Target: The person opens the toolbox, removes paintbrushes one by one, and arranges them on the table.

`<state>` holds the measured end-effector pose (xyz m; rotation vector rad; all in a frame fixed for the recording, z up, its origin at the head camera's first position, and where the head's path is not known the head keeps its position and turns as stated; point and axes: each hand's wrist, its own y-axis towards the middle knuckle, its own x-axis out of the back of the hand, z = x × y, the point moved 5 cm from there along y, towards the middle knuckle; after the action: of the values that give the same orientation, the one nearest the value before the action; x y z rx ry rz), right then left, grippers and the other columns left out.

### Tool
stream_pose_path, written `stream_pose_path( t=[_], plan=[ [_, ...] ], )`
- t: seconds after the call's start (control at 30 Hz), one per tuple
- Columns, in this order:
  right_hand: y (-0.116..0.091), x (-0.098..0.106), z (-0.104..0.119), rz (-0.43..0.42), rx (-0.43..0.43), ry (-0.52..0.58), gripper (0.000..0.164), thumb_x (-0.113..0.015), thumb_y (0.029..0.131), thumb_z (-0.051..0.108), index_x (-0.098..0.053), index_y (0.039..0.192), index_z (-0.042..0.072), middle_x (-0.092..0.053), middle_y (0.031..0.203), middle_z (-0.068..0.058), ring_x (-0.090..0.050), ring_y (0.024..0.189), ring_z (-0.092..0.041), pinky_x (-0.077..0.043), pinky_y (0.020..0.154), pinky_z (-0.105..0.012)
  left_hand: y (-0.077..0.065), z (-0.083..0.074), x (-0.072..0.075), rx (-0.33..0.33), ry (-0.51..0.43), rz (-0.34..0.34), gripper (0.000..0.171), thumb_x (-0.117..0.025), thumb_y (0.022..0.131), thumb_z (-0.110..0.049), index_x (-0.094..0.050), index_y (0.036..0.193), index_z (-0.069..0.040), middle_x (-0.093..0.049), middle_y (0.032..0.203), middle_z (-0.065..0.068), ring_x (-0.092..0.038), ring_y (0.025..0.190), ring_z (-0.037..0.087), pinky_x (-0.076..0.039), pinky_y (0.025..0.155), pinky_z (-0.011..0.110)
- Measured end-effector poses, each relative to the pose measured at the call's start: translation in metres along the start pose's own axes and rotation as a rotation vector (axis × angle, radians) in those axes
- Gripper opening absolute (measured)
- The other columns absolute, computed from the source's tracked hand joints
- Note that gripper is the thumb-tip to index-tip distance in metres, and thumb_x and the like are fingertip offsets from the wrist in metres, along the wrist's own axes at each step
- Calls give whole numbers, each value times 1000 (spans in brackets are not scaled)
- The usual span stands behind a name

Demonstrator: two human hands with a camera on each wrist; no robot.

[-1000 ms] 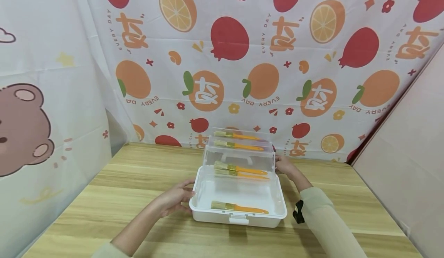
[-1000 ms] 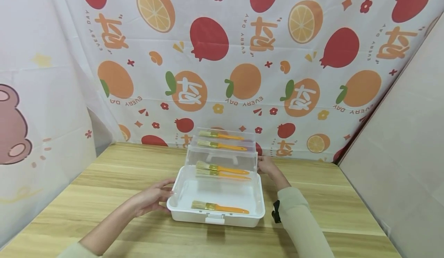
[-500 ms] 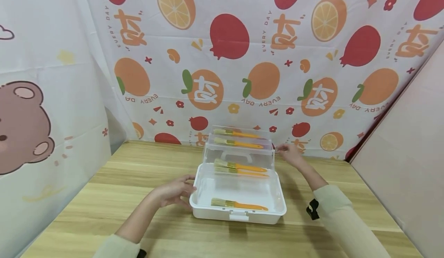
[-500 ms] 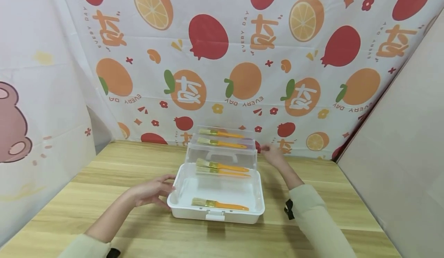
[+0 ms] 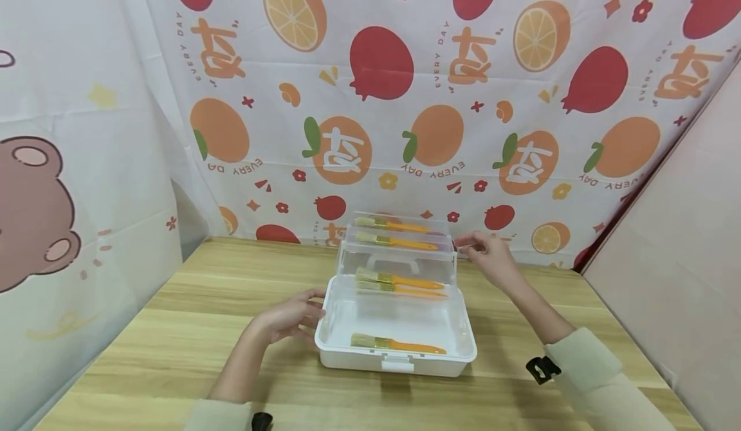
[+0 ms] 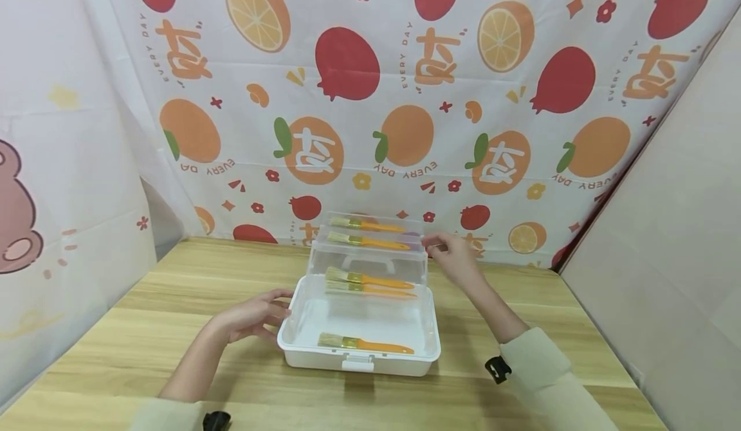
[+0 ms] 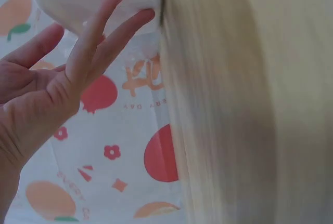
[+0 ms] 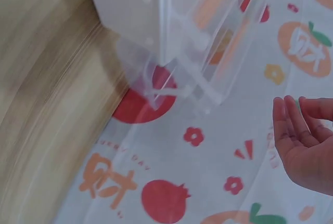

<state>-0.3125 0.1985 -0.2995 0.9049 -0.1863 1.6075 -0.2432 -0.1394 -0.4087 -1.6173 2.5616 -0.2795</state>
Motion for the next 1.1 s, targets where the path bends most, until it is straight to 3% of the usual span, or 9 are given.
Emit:
stream_pose_path(
  t=[0.27,0.53,0.7,0.87,1.1],
  plan=[
    [-15,-18,29,78,131,-54,15,-57,89,1,-66,101,3,-66,93,-8,-62,82,-19,-53,66,-27,-1,3,1,-50,28,-59,48,-49,92,-3,-28,132,11,-43,122,33,-56,96,38,-53,66,46],
    [-30,-49,52,225,374,-195,15,-63,84,-1,-65,98,6,-66,90,-3,-62,80,-13,-52,64,-20,-1,2,1,-42,31,-97,45,-47,92,-2,-30,131,11,-41,124,34,-56,96,37,-54,67,44],
    [-39,-74,50,365,432,-261,15,-66,84,5,-65,99,7,-65,89,0,-60,79,-7,-52,64,-23,-1,-1,2,-42,46,-110,45,-47,92,-1,-30,131,12,-41,124,34,-56,96,37,-54,66,43],
    [-50,-103,42,493,460,-322,17,-68,83,10,-65,99,11,-64,84,4,-57,74,-1,-48,61,-15,-1,0,2,-46,39,-105,44,-47,91,-1,-31,131,11,-43,122,34,-55,98,40,-54,67,44],
    [-62,-133,31,575,506,-442,14,-73,79,14,-66,91,12,-63,77,8,-54,65,0,-44,57,-13,-3,2,3,-55,43,-107,44,-48,91,-1,-31,130,12,-43,122,33,-55,98,40,-54,66,44]
  ],
)
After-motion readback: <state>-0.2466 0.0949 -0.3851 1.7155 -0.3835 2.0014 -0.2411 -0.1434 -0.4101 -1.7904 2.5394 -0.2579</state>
